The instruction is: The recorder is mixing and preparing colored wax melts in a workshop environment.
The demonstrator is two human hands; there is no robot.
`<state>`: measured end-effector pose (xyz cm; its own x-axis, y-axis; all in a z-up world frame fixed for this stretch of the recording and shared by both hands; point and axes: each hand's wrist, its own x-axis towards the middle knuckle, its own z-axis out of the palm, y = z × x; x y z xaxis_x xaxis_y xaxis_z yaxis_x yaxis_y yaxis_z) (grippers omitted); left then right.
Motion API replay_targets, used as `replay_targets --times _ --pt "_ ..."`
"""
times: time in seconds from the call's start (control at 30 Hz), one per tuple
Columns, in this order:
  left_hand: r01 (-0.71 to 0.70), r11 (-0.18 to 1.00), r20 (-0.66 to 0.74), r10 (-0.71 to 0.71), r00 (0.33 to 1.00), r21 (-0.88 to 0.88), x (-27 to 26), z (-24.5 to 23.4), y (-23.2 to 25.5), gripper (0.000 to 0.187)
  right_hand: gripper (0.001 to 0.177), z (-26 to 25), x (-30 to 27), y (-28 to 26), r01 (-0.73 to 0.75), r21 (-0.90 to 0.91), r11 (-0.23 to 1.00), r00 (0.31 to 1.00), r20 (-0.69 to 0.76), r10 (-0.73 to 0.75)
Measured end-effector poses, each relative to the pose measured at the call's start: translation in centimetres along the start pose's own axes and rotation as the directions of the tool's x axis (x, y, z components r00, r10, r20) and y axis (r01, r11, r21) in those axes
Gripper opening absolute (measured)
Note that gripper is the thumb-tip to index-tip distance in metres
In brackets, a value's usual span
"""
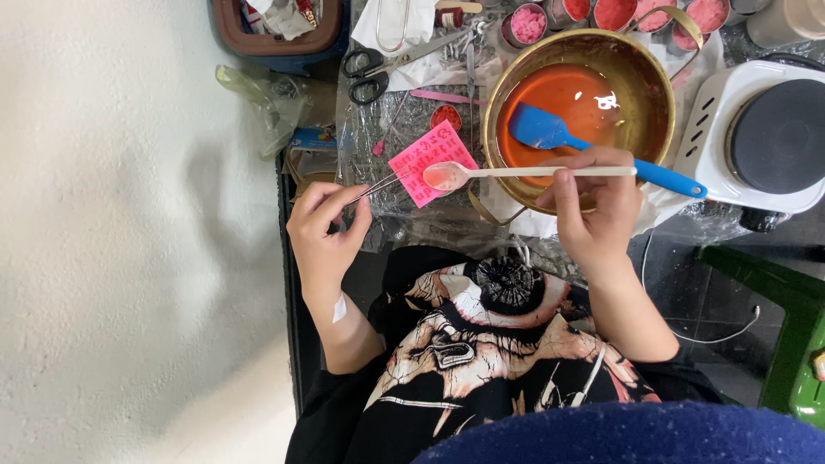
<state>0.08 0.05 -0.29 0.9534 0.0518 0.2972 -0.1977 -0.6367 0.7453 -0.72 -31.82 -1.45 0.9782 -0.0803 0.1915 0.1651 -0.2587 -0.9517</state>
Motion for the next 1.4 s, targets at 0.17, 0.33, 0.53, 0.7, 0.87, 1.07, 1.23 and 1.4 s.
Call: replay_targets --times 0.17,0.33,0.53,0.7,0.87,1.07,1.23,1.4 --pt "0.002 1.0 -0.001 -0.002 1.0 0.001 0.1 0.0 0.2 0.024 0.019 0.0 -0.1 -0.3 0.048 -0.059 0.997 0.999 0.001 -0.048" --pt "0.005 1.0 0.001 -0.005 1.0 -0.004 0.1 -0.1 0.2 0.023 0.019 0.0 -0.2 -0.6 0.06 -0.081 0.995 0.998 0.012 -0.059" --pt "0.0 1.0 0.003 0.0 1.0 0.008 0.2 -0.1 0.4 0.024 0.02 0.2 0.0 -1.4 0.119 -0.124 0.985 0.992 0.068 -0.111" --pt "0.001 1.0 -0.009 -0.001 1.0 0.01 0.1 0.0 0.3 0.023 0.02 0.5 0.2 -1.9 0.209 -0.141 0.968 0.976 0.089 -0.197" --pt "0.001 1.0 -0.017 -0.001 1.0 0.003 0.1 -0.1 0.3 0.024 0.019 0.0 0.0 -1.1 0.122 -0.103 0.987 0.992 0.012 -0.122" --pt "-0.006 1.0 -0.031 0.006 1.0 0.005 -0.1 0.0 0.2 0.024 0.018 -1.8 -0.8 2.1 0.001 0.194 0.981 0.993 -0.115 0.022" --pt "-0.005 1.0 -0.046 0.005 0.999 -0.002 -0.2 0.2 0.1 0.024 0.015 -4.4 -1.5 4.0 0.012 0.254 0.967 0.98 -0.195 0.039" --pt "-0.023 1.0 -0.103 0.023 0.994 0.0 -0.2 0.5 0.1 0.026 0.019 -7.8 -3.6 6.5 0.019 0.174 0.985 0.96 -0.277 0.031"
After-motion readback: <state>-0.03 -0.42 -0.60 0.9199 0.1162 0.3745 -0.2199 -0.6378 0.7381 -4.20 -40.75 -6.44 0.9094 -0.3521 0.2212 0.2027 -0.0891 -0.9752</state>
